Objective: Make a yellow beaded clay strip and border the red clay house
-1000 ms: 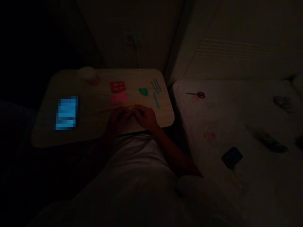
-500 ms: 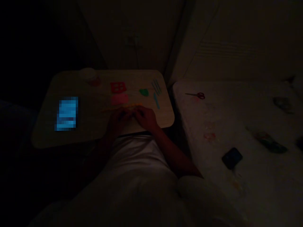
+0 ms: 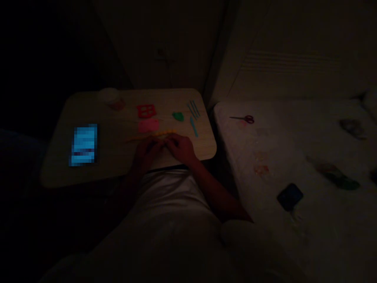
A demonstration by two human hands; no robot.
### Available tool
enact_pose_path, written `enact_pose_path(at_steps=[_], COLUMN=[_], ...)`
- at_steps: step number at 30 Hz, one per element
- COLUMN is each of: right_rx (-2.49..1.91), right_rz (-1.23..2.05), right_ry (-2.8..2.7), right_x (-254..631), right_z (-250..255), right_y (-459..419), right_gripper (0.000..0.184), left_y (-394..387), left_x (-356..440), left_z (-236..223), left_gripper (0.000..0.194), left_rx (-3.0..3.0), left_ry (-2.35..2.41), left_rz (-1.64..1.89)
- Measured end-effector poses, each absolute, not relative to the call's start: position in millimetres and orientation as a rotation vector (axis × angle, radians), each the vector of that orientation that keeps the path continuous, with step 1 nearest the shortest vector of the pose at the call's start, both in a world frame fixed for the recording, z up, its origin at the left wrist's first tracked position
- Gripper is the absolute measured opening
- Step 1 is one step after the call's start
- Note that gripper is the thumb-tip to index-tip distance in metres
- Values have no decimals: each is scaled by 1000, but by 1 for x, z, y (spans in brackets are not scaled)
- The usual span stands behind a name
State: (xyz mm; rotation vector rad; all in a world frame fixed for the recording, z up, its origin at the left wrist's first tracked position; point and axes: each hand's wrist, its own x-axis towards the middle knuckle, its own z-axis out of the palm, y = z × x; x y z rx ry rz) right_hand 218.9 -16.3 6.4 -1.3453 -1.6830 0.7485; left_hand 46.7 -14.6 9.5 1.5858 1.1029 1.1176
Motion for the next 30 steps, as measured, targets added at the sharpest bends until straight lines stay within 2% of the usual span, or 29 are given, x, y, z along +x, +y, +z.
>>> enact_pose_path(at_steps=[30], right_rx=[-1355], right_rz=[740], right_ry=[-1673], right_x=[219], right_z=[4], right_y=[-16], right_gripper=[30], left_y=[-15], left_x=[47], left_z=[10], left_gripper=[14], left_rx=[1592], left_ry=[1102], left_rz=[1122])
